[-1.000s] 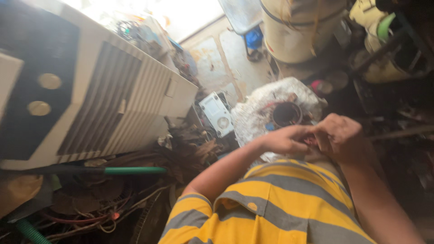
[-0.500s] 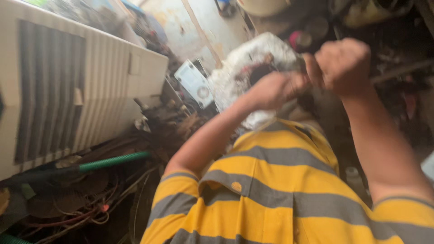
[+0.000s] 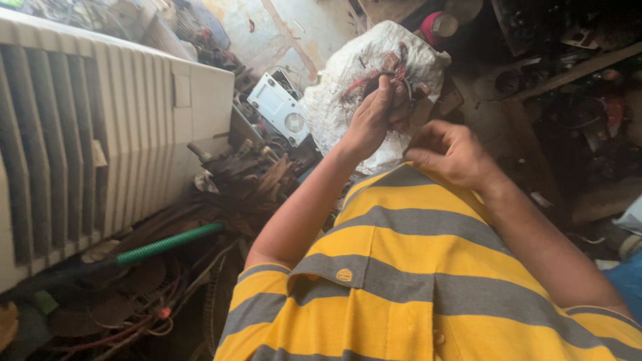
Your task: The person uses pliers and a hammer to manipulate and remove copper windings from a circular electrical component. They repeatedly cut, pull, and hammer the wires while holding the component steady.
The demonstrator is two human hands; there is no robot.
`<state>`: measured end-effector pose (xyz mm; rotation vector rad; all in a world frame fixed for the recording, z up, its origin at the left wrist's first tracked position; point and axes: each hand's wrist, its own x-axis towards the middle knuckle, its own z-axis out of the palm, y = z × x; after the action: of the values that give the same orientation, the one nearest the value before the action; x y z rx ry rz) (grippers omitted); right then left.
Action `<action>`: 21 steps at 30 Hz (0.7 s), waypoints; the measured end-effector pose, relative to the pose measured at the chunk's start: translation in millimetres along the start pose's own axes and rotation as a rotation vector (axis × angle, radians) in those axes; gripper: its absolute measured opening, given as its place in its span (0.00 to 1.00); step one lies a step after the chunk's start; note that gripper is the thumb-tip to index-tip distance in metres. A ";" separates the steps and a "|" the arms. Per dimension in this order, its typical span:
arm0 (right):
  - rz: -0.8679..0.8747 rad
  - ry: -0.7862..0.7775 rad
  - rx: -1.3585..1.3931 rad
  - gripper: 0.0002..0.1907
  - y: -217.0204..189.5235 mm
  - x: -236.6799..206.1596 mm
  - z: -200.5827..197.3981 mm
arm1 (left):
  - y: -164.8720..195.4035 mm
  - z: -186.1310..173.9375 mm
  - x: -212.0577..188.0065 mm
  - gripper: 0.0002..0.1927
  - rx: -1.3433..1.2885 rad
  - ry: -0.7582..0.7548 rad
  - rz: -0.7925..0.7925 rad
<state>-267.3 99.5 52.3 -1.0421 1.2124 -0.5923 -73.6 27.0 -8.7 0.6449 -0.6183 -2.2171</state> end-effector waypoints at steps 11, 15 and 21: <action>-0.063 0.128 -0.344 0.16 -10.6 33.2 22.4 | -1.8 -12.0 -13.8 0.20 0.298 0.041 0.174; -0.084 0.052 -0.352 0.15 -6.7 42.8 29.7 | -1.2 -19.1 -16.8 0.20 0.093 0.090 0.133; -0.133 -0.190 -0.308 0.10 2.4 46.7 22.4 | 30.4 -23.1 -39.0 0.22 0.802 0.033 0.295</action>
<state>-232.9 68.7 28.6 -1.4144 1.0921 -0.4038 -20.4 32.4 2.0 0.9020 -1.5043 -1.6351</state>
